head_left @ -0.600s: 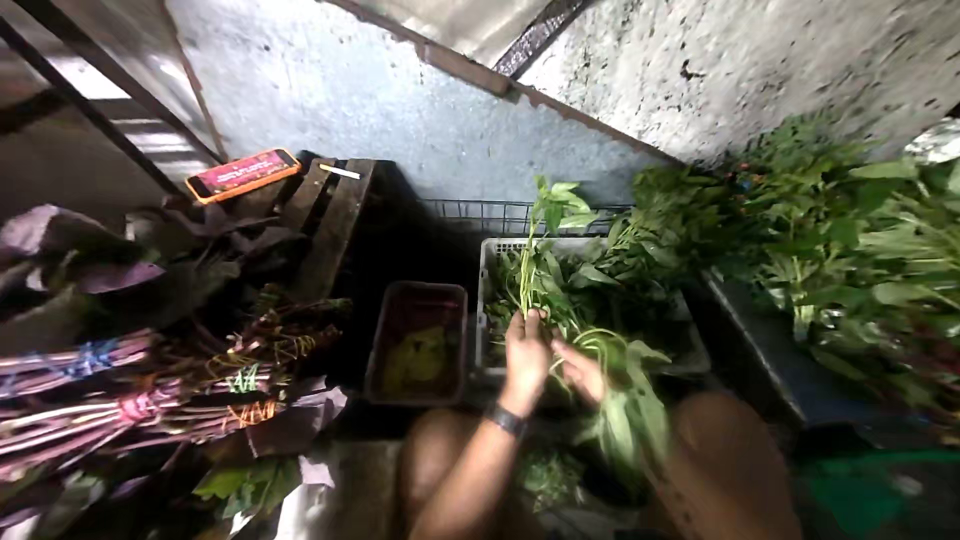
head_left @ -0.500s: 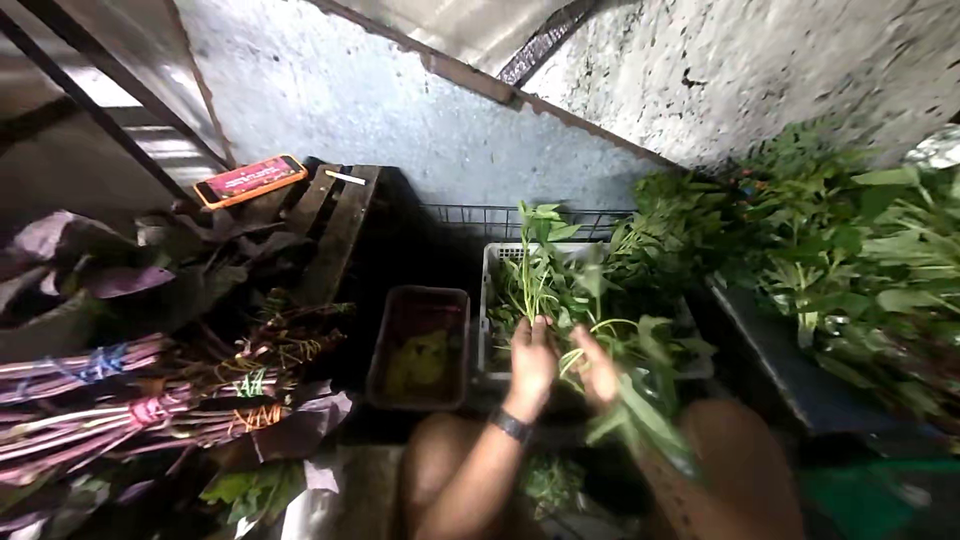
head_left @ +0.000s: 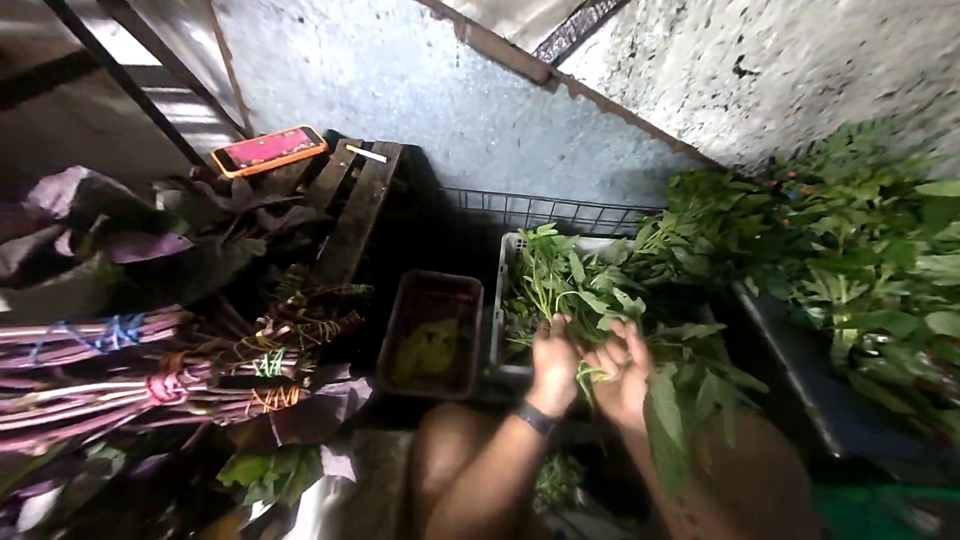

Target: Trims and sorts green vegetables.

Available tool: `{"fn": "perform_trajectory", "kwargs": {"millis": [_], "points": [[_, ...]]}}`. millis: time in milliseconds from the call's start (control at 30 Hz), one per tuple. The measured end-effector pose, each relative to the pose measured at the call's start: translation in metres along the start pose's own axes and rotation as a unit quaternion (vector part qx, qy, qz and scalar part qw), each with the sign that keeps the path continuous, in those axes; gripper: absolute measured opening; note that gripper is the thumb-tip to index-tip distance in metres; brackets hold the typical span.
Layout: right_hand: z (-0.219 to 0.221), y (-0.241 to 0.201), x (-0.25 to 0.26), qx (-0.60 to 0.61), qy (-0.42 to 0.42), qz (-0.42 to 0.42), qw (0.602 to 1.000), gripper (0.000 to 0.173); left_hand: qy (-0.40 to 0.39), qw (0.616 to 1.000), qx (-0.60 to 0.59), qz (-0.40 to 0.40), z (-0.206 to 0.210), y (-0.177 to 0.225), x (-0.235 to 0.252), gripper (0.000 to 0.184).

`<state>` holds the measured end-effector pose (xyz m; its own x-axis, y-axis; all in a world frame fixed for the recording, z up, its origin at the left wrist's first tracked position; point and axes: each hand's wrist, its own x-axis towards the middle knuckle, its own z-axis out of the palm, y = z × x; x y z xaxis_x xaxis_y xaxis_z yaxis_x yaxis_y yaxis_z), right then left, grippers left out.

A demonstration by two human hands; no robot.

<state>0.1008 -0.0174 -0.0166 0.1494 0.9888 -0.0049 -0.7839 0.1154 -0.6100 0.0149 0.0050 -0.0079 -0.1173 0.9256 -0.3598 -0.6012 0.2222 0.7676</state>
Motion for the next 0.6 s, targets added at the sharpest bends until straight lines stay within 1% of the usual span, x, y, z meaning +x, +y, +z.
{"fn": "perform_trajectory", "kwargs": {"millis": [67, 100, 300, 367, 433, 467, 533, 600], "points": [[0.016, -0.008, -0.006, -0.004, 0.061, 0.011, 0.998, 0.049, 0.018, 1.0, -0.013, 0.008, 0.001, 0.0, 0.002, 0.03], [0.022, -0.011, -0.009, -0.005, 0.081, 0.015, 0.997, 0.053, 0.031, 0.999, -0.014, 0.012, 0.0, 0.0, 0.005, 0.03], [0.036, -0.024, -0.027, -0.045, 0.081, 0.009, 0.996, 0.059, 0.047, 0.999, 0.003, -0.006, 0.0, 0.003, 0.005, 0.029], [0.038, -0.041, -0.038, -0.069, 0.066, 0.009, 0.995, 0.058, 0.095, 0.995, -0.005, 0.014, -0.006, 0.01, 0.016, 0.03], [0.033, -0.065, -0.048, -0.1, 0.008, 0.014, 0.995, 0.059, 0.139, 0.989, 0.001, 0.05, -0.019, 0.027, 0.036, 0.03], [0.029, -0.077, -0.049, -0.117, -0.006, 0.033, 0.993, 0.058, 0.144, 0.988, 0.013, 0.063, -0.023, 0.036, 0.042, 0.032], [0.022, -0.098, -0.04, -0.117, 0.011, 0.102, 0.988, 0.051, 0.115, 0.99, 0.02, 0.078, -0.021, 0.049, 0.038, 0.03], [0.017, -0.113, -0.021, -0.108, 0.055, 0.158, 0.98, 0.039, 0.058, 0.996, 0.002, 0.073, -0.013, 0.049, 0.026, 0.026]]}}
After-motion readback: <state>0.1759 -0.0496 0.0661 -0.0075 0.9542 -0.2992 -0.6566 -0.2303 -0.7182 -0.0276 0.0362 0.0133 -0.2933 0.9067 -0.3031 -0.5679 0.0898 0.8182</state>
